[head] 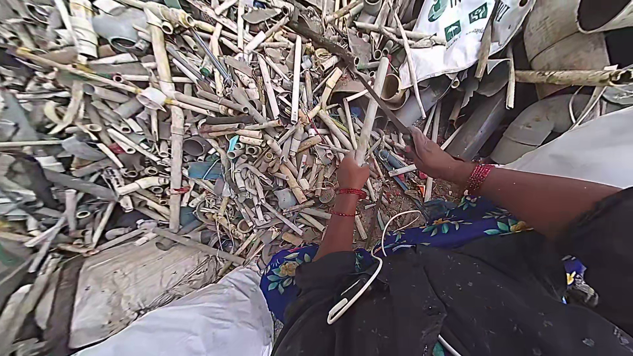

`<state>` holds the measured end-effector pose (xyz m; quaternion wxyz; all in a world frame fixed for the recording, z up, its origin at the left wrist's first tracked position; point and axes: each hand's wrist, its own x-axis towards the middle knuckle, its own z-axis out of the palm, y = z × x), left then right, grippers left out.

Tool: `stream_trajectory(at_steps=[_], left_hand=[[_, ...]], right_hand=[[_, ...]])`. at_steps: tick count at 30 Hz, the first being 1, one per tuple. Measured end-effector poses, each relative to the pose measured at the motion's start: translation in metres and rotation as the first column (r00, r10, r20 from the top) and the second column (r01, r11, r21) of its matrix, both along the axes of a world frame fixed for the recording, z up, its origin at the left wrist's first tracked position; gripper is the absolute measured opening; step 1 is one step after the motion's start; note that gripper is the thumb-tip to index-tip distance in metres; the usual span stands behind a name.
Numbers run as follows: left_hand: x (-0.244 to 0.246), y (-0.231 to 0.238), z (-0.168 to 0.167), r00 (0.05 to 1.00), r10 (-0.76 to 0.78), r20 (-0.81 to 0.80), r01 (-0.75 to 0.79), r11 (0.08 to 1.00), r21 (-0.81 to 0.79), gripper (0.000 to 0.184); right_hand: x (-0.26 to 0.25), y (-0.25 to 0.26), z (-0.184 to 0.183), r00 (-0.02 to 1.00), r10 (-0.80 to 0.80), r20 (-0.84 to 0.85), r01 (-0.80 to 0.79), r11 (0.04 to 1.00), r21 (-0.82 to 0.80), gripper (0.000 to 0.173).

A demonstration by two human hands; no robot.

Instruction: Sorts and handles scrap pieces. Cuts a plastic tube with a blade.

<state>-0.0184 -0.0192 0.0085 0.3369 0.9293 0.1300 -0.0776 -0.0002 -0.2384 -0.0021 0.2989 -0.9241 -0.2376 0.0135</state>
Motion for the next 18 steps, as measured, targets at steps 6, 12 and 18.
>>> stream_trajectory(at_steps=[6,12,18], left_hand=[[0.008,0.001,-0.028,0.997,0.008,-0.070,-0.033,0.931,-0.364,0.061],[0.011,0.010,-0.042,0.997,0.070,0.024,-0.046,0.841,-0.540,0.057],[0.003,0.006,-0.021,0.971,0.228,-0.076,-0.194,0.555,-0.809,0.040]], right_hand=[[0.011,0.006,0.017,0.895,-0.002,-0.446,-0.051,0.993,-0.106,0.043],[0.015,0.014,0.016,0.502,-0.054,-0.863,0.443,0.873,0.203,0.031],[0.017,0.020,0.008,0.698,-0.069,-0.713,0.478,0.786,0.391,0.034]])
